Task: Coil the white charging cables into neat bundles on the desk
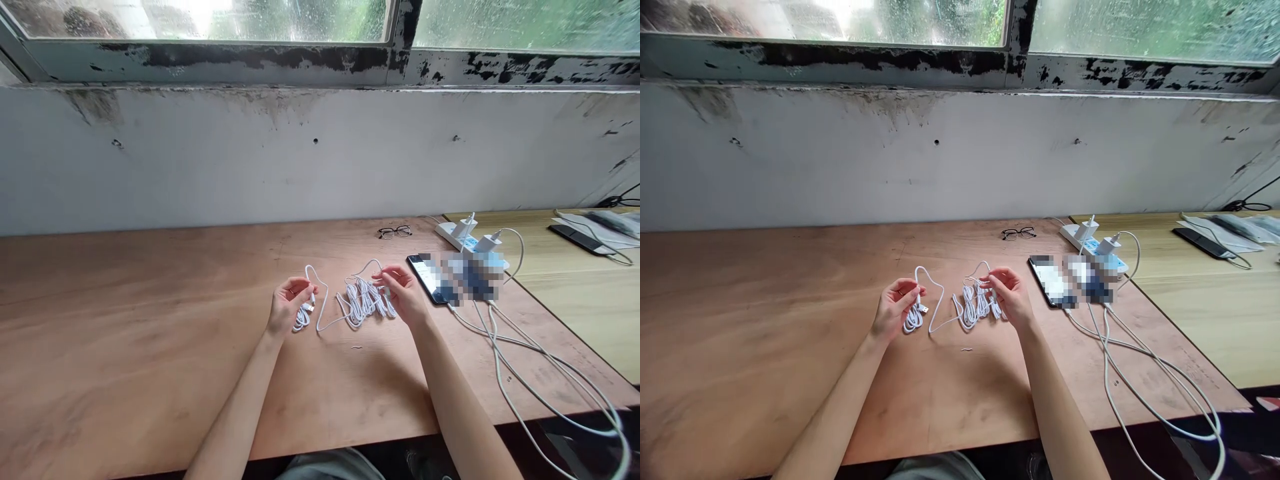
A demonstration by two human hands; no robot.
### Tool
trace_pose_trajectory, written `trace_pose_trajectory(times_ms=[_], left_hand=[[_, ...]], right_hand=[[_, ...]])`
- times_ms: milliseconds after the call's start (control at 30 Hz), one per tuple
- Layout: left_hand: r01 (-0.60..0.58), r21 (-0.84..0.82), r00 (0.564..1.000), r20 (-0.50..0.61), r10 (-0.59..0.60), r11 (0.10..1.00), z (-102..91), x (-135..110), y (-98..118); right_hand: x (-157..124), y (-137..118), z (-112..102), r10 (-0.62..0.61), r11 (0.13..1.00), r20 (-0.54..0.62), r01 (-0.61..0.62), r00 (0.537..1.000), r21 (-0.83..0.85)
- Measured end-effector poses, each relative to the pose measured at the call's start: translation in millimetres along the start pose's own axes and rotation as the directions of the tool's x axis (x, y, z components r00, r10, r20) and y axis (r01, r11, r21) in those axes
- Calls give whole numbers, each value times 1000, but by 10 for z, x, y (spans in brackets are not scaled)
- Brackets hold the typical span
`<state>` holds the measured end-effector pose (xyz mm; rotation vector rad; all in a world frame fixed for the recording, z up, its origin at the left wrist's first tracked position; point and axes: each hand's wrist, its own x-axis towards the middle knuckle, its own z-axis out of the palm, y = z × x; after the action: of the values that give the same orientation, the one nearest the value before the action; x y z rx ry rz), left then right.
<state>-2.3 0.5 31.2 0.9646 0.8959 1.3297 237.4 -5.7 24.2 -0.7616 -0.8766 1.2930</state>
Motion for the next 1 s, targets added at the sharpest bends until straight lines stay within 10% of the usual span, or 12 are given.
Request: trace_pose_trajectory(times_ms=[267, 833, 1000], left_hand=[[18, 48, 995, 100, -23, 999, -11, -4, -5], [70, 175, 939, 322, -124, 982, 11, -38, -42], [33, 237, 968, 234, -90, 971, 55, -15, -63]], right_hand=[[28, 32, -3, 44, 995, 75, -37, 996, -90], [83, 182, 36, -8, 957, -138, -32, 990, -288], [123, 207, 11, -23, 963, -173, -25, 985, -270]])
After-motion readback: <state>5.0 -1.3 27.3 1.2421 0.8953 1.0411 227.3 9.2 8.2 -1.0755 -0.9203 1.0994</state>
